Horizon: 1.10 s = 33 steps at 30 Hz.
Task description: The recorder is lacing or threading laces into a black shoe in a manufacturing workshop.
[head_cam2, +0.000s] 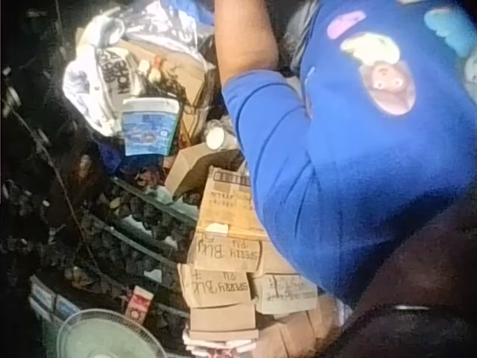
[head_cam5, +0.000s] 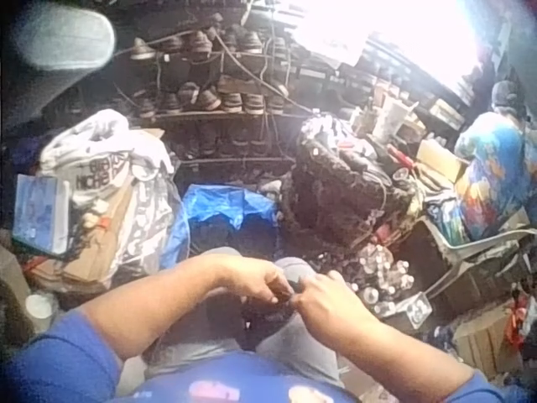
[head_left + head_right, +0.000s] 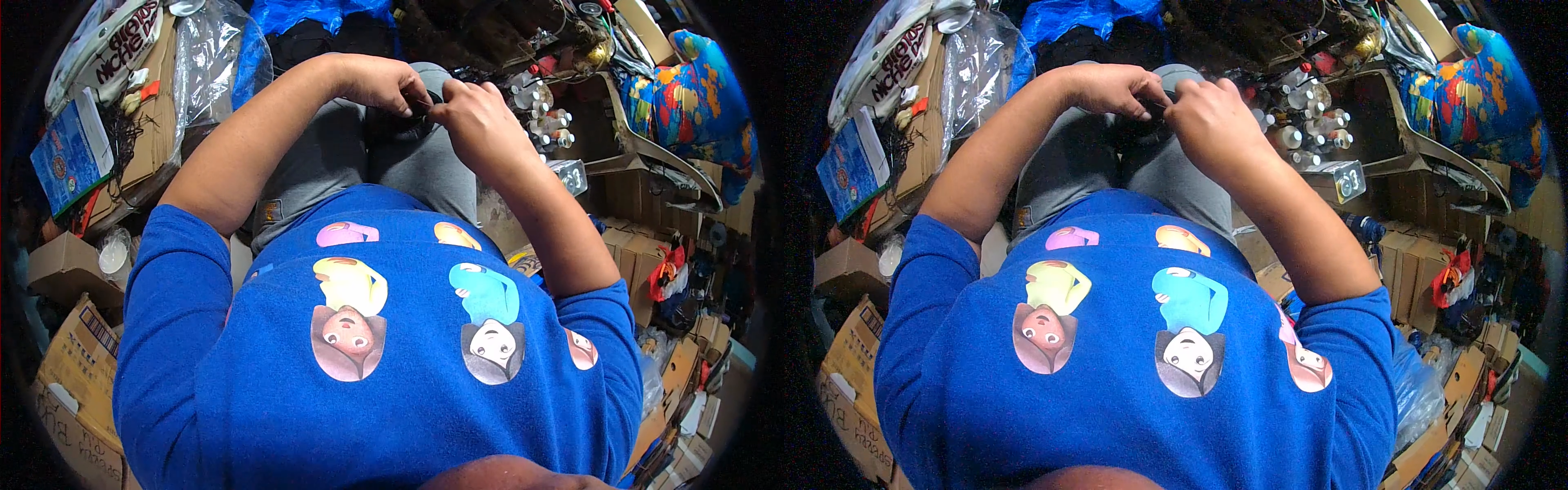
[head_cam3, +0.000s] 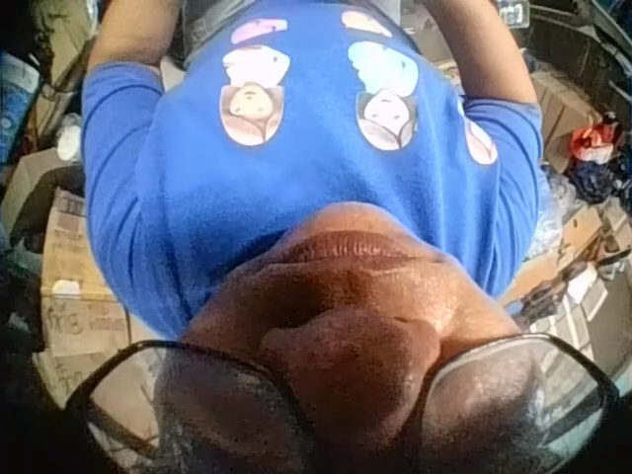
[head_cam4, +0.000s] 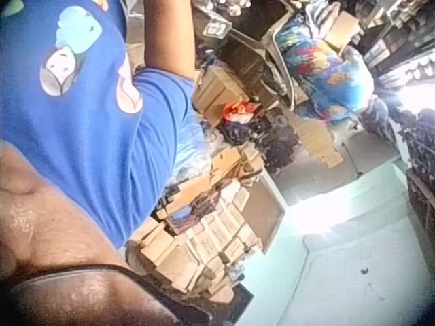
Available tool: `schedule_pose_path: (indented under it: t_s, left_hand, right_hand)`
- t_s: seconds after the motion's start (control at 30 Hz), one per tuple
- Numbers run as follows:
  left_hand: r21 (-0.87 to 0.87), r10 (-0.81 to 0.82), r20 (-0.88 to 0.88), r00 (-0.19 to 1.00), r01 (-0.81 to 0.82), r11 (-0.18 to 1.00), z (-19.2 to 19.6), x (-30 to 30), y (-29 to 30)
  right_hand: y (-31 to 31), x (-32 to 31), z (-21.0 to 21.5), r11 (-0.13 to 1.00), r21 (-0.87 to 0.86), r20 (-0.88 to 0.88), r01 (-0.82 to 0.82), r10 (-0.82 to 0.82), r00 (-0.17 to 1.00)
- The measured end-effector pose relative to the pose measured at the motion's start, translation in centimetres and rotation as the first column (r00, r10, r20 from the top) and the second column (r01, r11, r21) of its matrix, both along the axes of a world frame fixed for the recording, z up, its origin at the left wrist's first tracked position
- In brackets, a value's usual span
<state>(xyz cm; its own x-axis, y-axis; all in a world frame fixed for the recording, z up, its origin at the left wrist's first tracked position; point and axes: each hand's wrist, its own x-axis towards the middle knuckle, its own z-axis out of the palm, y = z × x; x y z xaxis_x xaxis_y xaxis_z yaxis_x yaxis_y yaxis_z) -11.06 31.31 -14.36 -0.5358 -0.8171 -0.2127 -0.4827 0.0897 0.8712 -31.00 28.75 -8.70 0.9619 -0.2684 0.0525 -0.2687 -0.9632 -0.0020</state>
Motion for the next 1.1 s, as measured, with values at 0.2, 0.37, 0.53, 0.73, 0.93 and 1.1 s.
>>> schedule_pose_path:
  t_s: [0.2,0.37,0.53,0.73,0.93,1.1]
  left_hand:
    - [0.005,0.188,0.038,0.981,-0.189,0.982,-0.6,-0.4,-1.5]
    - [-0.517,0.563,0.003,0.826,-0.481,0.708,-1.5,-0.5,2.7]
    - [-0.013,0.317,0.340,0.885,-0.333,0.943,1.9,6.0,9.3]
    - [-0.059,0.484,0.138,0.864,-0.480,0.875,2.4,8.4,9.9]
    - [0.034,0.297,0.059,0.953,-0.299,0.954,0.9,3.7,8.1]
    - [0.227,0.386,0.149,0.910,-0.412,0.883,3.1,10.4,9.2]
  right_hand:
    - [-3.4,0.1,-3.7,0.934,0.350,0.086,0.069,-0.106,0.991]
    - [-4.2,-2.6,-3.7,0.307,0.891,-0.189,0.335,-0.421,0.887]
    - [-6.3,-11.3,0.2,-0.306,0.688,0.232,-0.658,-0.766,0.599]
    - [-8.6,-18.9,-0.7,-0.011,1.000,0.003,-0.025,-0.858,0.514]
    - [-4.5,-17.7,-7.1,0.425,0.651,-0.208,0.629,-0.697,0.687]
    - [-2.1,-17.5,-8.6,0.559,0.556,-0.100,0.615,-0.690,0.717]
